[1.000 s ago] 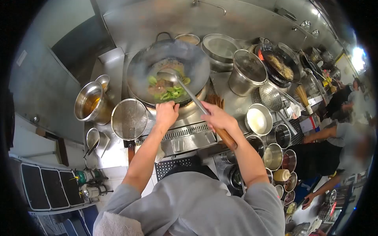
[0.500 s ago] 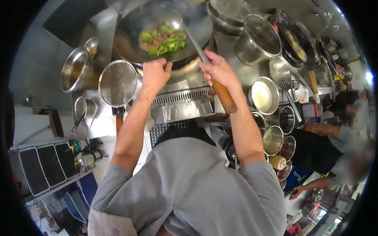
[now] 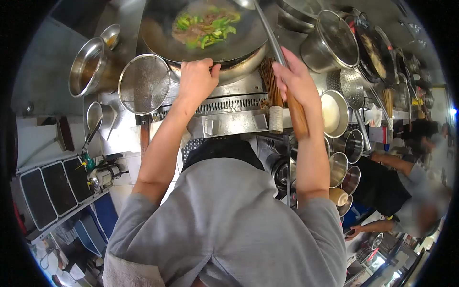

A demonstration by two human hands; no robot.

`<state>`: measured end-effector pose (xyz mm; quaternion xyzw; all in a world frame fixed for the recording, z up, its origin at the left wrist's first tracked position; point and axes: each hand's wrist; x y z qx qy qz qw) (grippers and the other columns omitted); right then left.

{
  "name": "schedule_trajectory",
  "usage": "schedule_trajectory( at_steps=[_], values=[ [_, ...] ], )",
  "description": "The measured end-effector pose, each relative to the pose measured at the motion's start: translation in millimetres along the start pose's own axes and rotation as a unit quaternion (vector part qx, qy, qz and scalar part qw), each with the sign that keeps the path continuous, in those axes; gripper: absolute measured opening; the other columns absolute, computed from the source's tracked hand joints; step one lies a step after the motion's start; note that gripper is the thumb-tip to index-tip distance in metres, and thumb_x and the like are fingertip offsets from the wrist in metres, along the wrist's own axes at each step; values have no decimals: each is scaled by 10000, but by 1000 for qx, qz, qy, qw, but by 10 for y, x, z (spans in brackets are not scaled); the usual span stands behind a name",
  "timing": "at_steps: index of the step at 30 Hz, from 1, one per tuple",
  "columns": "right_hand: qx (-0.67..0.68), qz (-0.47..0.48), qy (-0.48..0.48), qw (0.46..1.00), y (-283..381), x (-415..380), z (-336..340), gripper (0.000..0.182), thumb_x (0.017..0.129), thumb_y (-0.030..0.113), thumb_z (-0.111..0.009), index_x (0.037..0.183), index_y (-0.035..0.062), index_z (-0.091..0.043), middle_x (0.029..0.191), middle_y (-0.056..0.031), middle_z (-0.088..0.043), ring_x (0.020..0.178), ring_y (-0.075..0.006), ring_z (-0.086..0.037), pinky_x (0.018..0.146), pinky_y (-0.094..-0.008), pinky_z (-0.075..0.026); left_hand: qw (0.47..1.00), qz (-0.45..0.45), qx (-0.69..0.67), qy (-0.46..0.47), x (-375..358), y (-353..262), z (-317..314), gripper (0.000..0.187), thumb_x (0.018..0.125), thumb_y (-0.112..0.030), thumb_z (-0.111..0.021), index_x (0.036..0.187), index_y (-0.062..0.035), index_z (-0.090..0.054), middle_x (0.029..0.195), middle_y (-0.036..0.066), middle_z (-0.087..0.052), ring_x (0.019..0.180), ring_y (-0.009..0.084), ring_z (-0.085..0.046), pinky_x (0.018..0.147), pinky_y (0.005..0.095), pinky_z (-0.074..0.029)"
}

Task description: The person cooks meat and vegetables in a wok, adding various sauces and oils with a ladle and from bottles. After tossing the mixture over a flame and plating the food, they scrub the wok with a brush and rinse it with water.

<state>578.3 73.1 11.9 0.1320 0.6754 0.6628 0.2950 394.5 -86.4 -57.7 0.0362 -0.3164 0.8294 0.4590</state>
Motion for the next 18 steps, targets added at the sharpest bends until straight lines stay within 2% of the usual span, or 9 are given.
schedule_trajectory(
  at_steps=[3, 6, 8, 10, 12, 13, 15, 17, 18],
  values=[
    [35, 11, -19, 999, 31, 374, -13, 641, 915, 125, -575, 1459, 0, -260, 715, 3, -468, 486, -73, -436, 370, -234, -403, 1000, -15, -23, -9, -92, -197, 214, 217, 802, -179, -672, 656, -33, -602, 632, 162, -616, 672, 349, -609, 719, 441, -417],
    [41, -27, 1, 999, -11, 494, -213, 568, 922, 141, -567, 1411, -1, -314, 721, 3, -478, 492, -78, -441, 374, -232, -385, 1000, -14, -28, -6, -41, -163, 208, 207, 813, -184, -659, 677, -35, -610, 642, 164, -615, 684, 358, -609, 715, 445, -412],
    [137, -81, 7, 987, -135, 476, -403, 414, 931, 143, -557, 1296, 34, -394, 718, 5, -480, 496, -78, -445, 388, -221, -365, 1000, -18, -17, 5, -23, -76, 148, 210, 815, -185, -656, 675, -37, -607, 642, 163, -615, 679, 359, -610, 703, 450, -410],
    [263, -127, 76, 953, -187, 366, -537, 314, 934, 133, -557, 1202, 59, -411, 722, 5, -486, 513, -83, -458, 406, -209, -346, 999, -41, -10, -15, -12, -65, 217, 212, 812, -178, -657, 663, -38, -602, 645, 165, -617, 668, 366, -608, 685, 465, -412],
    [453, -148, 139, 868, -176, 188, -675, 327, 958, 130, -512, 1212, -18, -368, 781, -28, -473, 534, -100, -479, 412, -224, -387, 997, -59, -47, -11, -107, -97, 377, 203, 810, -165, -655, 663, -35, -603, 651, 174, -617, 661, 375, -603, 677, 473, -415],
    [599, -169, 156, 767, -130, 163, -741, 341, 964, 129, -497, 1210, -50, -344, 804, -41, -461, 541, -107, -484, 412, -230, -403, 997, -46, -59, 5, -99, -79, 379, 204, 805, -162, -658, 662, -26, -602, 651, 183, -611, 656, 385, -594, 678, 471, -415],
    [830, -201, 175, 490, -85, 27, -890, 376, 974, 127, -466, 1207, -114, -296, 852, -66, -438, 553, -119, -493, 413, -242, -436, 998, -41, -52, 2, -68, 49, 218, 212, 802, -163, -660, 657, -21, -597, 645, 187, -603, 649, 389, -589, 671, 469, -410],
    [850, -177, 164, 469, -51, -87, -996, 382, 976, 106, -445, 1199, -143, -259, 871, -79, -413, 556, -130, -498, 424, -248, -464, 996, -59, -68, -25, -79, 29, 259, 224, 794, -166, -665, 645, -16, -591, 633, 192, -592, 639, 397, -581, 671, 474, -405],
    [856, -162, 166, 462, -8, -91, -1013, 386, 977, 96, -434, 1195, -157, -241, 881, -86, -401, 557, -135, -501, 430, -251, -479, 996, -53, -65, -6, -163, 4, 335, 227, 790, -169, -664, 637, -18, -591, 632, 190, -593, 636, 396, -580, 675, 476, -402]
  ],
)
Point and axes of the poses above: each hand's wrist, its own x-axis towards the middle knuckle, its own z-axis out of the back of the hand, y = z × x
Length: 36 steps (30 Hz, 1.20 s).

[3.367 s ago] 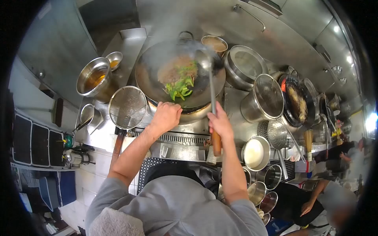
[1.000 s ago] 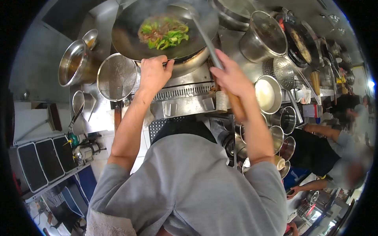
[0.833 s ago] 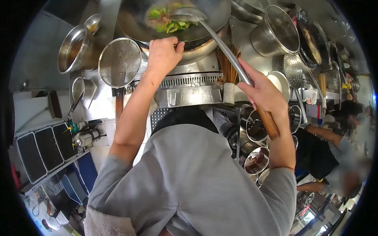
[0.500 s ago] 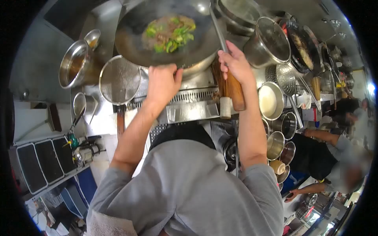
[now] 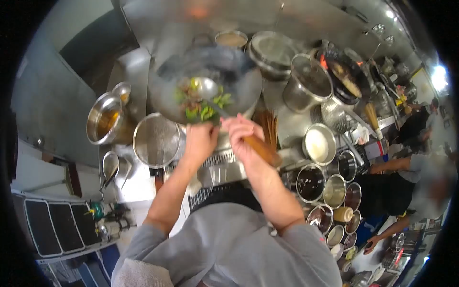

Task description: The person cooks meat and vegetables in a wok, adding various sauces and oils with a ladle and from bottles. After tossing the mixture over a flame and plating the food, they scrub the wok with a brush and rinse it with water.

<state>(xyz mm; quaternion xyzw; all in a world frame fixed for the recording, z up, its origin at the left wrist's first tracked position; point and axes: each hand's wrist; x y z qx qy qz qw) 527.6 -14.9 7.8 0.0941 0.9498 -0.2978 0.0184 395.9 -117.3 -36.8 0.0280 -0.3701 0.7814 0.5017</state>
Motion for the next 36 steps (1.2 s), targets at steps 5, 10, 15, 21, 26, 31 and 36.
schedule_trajectory(
  at_steps=[5, 10, 15, 21, 26, 31, 36],
  values=[
    [-329, 14, -122, 936, -152, -87, -69, 484, 947, 103, -512, 1332, -79, -282, 785, -53, -428, 490, -90, -457, 381, -239, -434, 1000, -4, 2, -16, 94, 176, -107, 212, 801, -173, -653, 651, -34, -594, 623, 170, -598, 638, 379, -591, 689, 465, -391],
    [-874, 78, -152, 454, 24, -358, -124, 727, 870, 44, -615, 1488, 83, -233, 687, 11, -490, 481, -81, -469, 378, -244, -408, 1000, -20, -14, -19, -87, -157, 107, 204, 792, -162, -667, 648, -42, -586, 647, 179, -600, 666, 381, -589, 696, 470, -394],
    [-901, 42, -160, 401, 157, -568, -330, 802, 858, 4, -602, 1518, 119, -162, 705, -8, -507, 463, -88, -462, 403, -251, -415, 999, 3, 35, -18, 96, 17, -178, 170, 790, -173, -675, 685, -52, -617, 649, 153, -616, 662, 348, -607, 688, 458, -409],
    [-917, 6, -174, 358, 501, -299, -319, 748, 862, 32, -587, 1506, 97, -213, 653, -5, -497, 454, -87, -460, 404, -253, -406, 1000, 6, 28, -5, 120, -5, -209, 171, 799, -167, -668, 685, -51, -612, 656, 150, -614, 678, 342, -604, 693, 459, -391],
    [-910, 69, -188, 363, 437, -166, -201, 731, 854, 41, -577, 1493, 53, -221, 608, -23, -491, 429, -106, -466, 392, -276, -410, 1000, 12, 18, -4, 20, -199, -78, 186, 805, -167, -667, 680, -43, -606, 650, 150, -614, 657, 349, -600, 685, 450, -389],
    [-926, 11, -167, 338, 296, -297, -332, 737, 858, 40, -580, 1498, 64, -216, 614, -26, -491, 425, -110, -466, 397, -285, -419, 1000, 16, 24, -10, 161, -80, -161, 215, 811, -177, -670, 671, -32, -596, 645, 166, -612, 647, 369, -593, 667, 456, -388],
    [-893, -36, -170, 415, 313, -473, -370, 739, 862, 29, -585, 1504, 107, -228, 678, -1, -519, 450, -75, -463, 389, -248, -402, 999, 28, 41, 2, 222, 82, -250, 211, 809, -181, -672, 677, -34, -598, 646, 157, -618, 660, 361, -599, 697, 438, -396]
  ],
)
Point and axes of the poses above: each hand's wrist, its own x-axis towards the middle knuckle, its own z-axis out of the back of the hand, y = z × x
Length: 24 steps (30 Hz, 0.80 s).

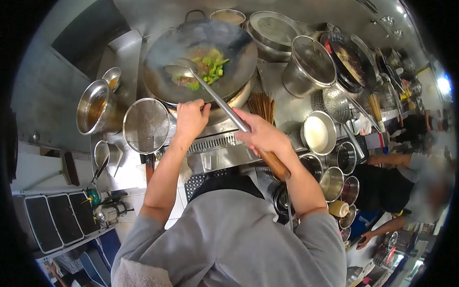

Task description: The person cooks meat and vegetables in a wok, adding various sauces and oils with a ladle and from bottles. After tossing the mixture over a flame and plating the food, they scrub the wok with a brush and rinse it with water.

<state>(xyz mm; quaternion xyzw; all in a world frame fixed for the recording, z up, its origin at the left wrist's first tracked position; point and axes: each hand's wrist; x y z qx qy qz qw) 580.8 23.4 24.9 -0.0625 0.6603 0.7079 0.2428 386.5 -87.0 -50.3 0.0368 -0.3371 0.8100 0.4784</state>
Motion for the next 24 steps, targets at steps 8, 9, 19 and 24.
schedule_trajectory(
  at_steps=[8, 9, 19, 24],
  values=[
    [-53, -18, -77, 995, -106, -148, 20, 738, 858, 25, -594, 1496, 63, -225, 707, -22, -537, 469, -88, -472, 411, -258, -411, 999, -26, 24, 21, -45, -36, 67, 203, 824, -206, -648, 689, -61, -603, 667, 150, -622, 678, 344, -607, 706, 454, -401],
    [-48, -14, -81, 995, -84, -129, 32, 740, 853, 7, -591, 1496, 65, -228, 722, -31, -541, 471, -91, -469, 407, -261, -413, 999, -34, 17, 17, -35, -27, 62, 200, 827, -204, -643, 690, -64, -604, 671, 147, -624, 684, 340, -610, 707, 461, -398],
    [68, 73, -185, 978, -90, 317, -133, 722, 858, 11, -581, 1482, 3, -219, 724, -11, -521, 489, -79, -464, 393, -239, -402, 1000, -23, -6, 19, -75, -39, 207, 196, 826, -200, -657, 703, -53, -616, 694, 141, -635, 709, 347, -611, 718, 463, -399],
    [193, 59, -116, 972, -91, 89, -257, 729, 866, 13, -572, 1494, 25, -201, 717, -10, -516, 485, -83, -466, 385, -240, -397, 1000, -24, -16, 12, -20, -26, 247, 198, 829, -203, -661, 714, -51, -606, 718, 139, -635, 751, 333, -607, 733, 449, -398]
  ],
)
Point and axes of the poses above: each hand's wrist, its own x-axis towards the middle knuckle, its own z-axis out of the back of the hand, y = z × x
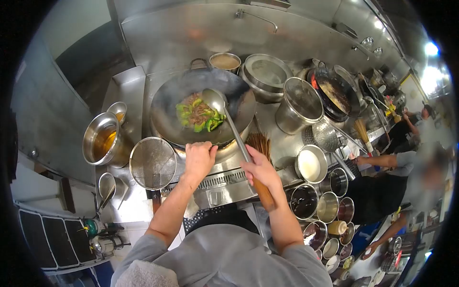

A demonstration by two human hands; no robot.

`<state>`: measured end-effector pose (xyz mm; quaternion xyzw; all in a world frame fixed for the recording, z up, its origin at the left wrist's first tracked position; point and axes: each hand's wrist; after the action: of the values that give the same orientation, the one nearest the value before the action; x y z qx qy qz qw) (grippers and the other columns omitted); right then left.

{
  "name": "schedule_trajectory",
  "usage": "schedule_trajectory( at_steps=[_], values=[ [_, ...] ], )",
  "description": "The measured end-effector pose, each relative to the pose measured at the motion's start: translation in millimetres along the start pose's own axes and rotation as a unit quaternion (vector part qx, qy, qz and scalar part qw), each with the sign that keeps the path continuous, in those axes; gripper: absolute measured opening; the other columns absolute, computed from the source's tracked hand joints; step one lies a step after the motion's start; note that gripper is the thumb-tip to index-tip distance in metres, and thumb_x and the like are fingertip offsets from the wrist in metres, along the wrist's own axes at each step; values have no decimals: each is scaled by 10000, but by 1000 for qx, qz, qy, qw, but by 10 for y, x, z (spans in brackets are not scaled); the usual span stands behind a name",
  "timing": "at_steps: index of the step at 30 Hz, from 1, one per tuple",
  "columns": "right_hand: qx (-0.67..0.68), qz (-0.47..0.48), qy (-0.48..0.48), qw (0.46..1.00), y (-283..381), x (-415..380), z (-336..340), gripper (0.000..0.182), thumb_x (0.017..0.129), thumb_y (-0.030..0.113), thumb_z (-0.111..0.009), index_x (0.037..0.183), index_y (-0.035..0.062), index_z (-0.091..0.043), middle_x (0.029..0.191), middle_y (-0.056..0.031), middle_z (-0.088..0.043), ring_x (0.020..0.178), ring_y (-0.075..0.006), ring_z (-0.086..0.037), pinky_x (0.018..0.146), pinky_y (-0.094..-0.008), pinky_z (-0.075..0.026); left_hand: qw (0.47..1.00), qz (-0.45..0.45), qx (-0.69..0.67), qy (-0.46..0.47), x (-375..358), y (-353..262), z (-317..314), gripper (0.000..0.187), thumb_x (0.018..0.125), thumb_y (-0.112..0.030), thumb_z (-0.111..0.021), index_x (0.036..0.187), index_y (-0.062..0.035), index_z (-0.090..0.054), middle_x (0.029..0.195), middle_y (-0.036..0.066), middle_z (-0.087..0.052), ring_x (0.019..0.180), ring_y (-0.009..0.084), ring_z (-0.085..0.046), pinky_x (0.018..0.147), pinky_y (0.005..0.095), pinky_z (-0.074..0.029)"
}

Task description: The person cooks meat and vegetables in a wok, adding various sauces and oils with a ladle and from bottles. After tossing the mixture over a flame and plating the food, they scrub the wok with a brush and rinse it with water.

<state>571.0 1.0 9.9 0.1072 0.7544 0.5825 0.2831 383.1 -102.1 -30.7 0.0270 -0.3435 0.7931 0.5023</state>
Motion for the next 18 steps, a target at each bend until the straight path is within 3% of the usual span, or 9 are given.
schedule_trajectory(
  at_steps=[4, 8, 12, 16, 18],
  values=[
    [-108, -15, -70, 992, 113, -403, -195, 717, 870, 6, -562, 1494, 43, -213, 690, -14, -514, 450, -84, -443, 384, -241, -386, 999, -27, -25, -27, 2, 53, -5, 169, 825, -184, -673, 756, -41, -615, 763, 127, -641, 776, 317, -599, 739, 433, -400],
    [-13, -51, 31, 998, 73, -220, 19, 735, 888, 21, -559, 1506, 42, -163, 722, -28, -506, 471, -84, -442, 393, -246, -406, 997, -35, -55, -31, 9, 53, -33, 146, 809, -161, -693, 817, -27, -635, 806, 120, -653, 811, 308, -598, 757, 424, -415],
    [-152, -48, 47, 986, 145, -151, -144, 739, 884, 48, -580, 1505, 49, -179, 675, -10, -483, 473, -86, -463, 398, -245, -407, 991, -40, -121, -32, -6, 59, 118, 140, 793, -103, -705, 871, -8, -639, 866, 129, -662, 869, 316, -603, 784, 415, -455],
    [-170, -54, 120, 977, 183, -3, 71, 749, 871, 47, -578, 1508, 66, -184, 652, -1, -471, 443, -92, -450, 407, -259, -427, 990, -28, -126, -64, -18, -7, 266, 131, 794, -57, -680, 901, 4, -636, 917, 137, -651, 894, 328, -589, 817, 413, -467],
    [-209, -60, 85, 972, 269, -95, 85, 734, 872, 48, -569, 1506, 89, -202, 670, -21, -535, 439, -92, -470, 412, -269, -437, 990, -23, -122, -69, -20, -25, 329, 124, 793, -44, -676, 898, 6, -634, 934, 135, -649, 907, 325, -587, 821, 408, -472]
  ],
)
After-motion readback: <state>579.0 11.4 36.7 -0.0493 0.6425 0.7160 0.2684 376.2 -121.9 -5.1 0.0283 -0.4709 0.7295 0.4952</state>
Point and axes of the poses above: each hand's wrist, its own x-axis towards the middle knuckle, its own z-axis out of the back of the hand, y = z × x
